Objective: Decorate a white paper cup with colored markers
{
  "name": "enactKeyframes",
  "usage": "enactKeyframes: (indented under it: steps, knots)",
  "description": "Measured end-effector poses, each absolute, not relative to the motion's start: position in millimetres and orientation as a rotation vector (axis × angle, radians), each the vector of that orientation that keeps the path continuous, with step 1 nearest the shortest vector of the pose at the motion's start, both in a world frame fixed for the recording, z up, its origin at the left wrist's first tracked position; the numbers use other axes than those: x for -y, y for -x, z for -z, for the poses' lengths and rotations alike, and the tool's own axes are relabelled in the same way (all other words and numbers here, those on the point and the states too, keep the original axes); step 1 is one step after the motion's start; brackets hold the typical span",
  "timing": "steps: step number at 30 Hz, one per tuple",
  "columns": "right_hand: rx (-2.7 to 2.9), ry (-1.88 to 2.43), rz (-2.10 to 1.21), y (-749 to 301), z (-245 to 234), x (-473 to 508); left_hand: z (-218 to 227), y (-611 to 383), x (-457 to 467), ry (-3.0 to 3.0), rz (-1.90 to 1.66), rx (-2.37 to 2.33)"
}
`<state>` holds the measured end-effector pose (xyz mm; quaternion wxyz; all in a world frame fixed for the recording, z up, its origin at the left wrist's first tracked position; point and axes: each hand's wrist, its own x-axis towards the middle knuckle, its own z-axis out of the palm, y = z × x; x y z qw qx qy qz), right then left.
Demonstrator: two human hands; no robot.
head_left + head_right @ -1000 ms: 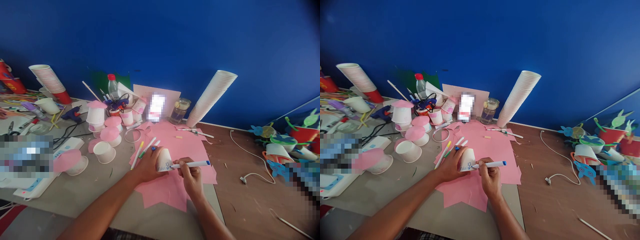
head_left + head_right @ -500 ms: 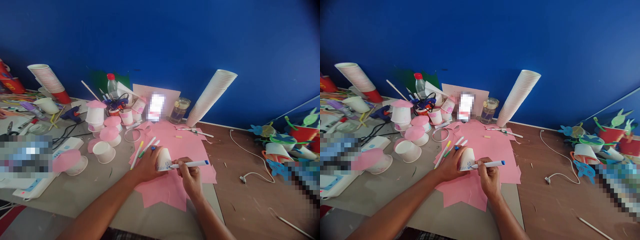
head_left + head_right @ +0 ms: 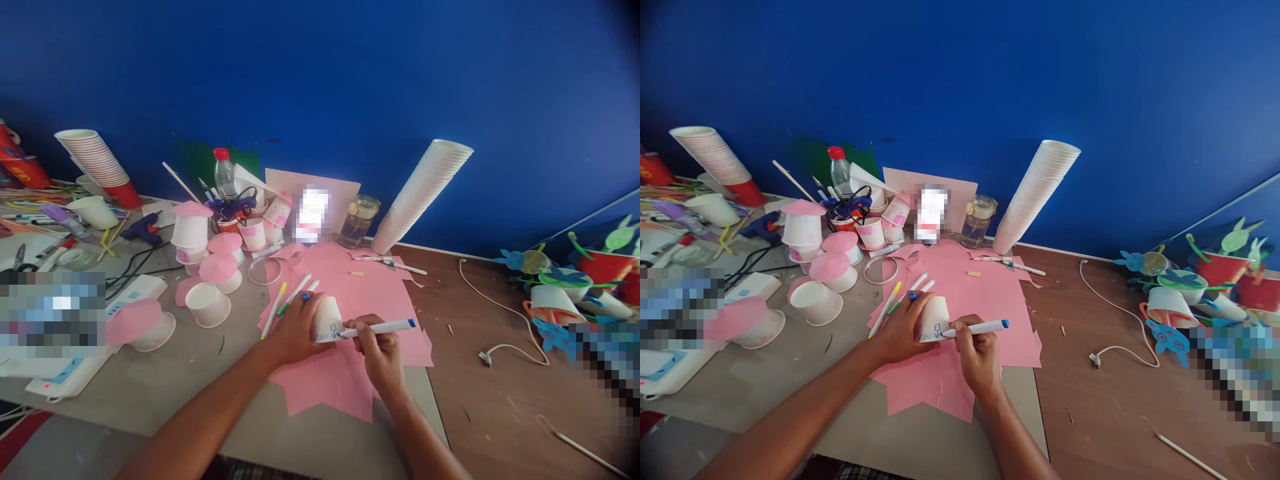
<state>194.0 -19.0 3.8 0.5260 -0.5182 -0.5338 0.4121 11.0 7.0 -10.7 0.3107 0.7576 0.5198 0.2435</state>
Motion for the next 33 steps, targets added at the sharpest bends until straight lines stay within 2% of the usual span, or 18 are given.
enactKeyframes:
  steps: [13,19,27,33]
  knots:
    - [1.117,1.183,-1.132,-194.5,-5.6,19.4,11.9,-10.5,-7.4,-2.015,-0.641,-1.369]
    - [0.910,1.138,-1.034,-197.5,-8.8,13.4,8.1,-10.7,-5.8,-2.002,-0.640,-1.383]
    - [1.079,1.187,-0.925,-194.4,-10.9,12.5,10.5,-9.7,-5.3,-2.009,-0.650,-1.381]
    - [1.057,1.226,-1.012,-191.9,-10.4,12.5,13.0,-8.4,-4.6,-2.000,-0.626,-1.397]
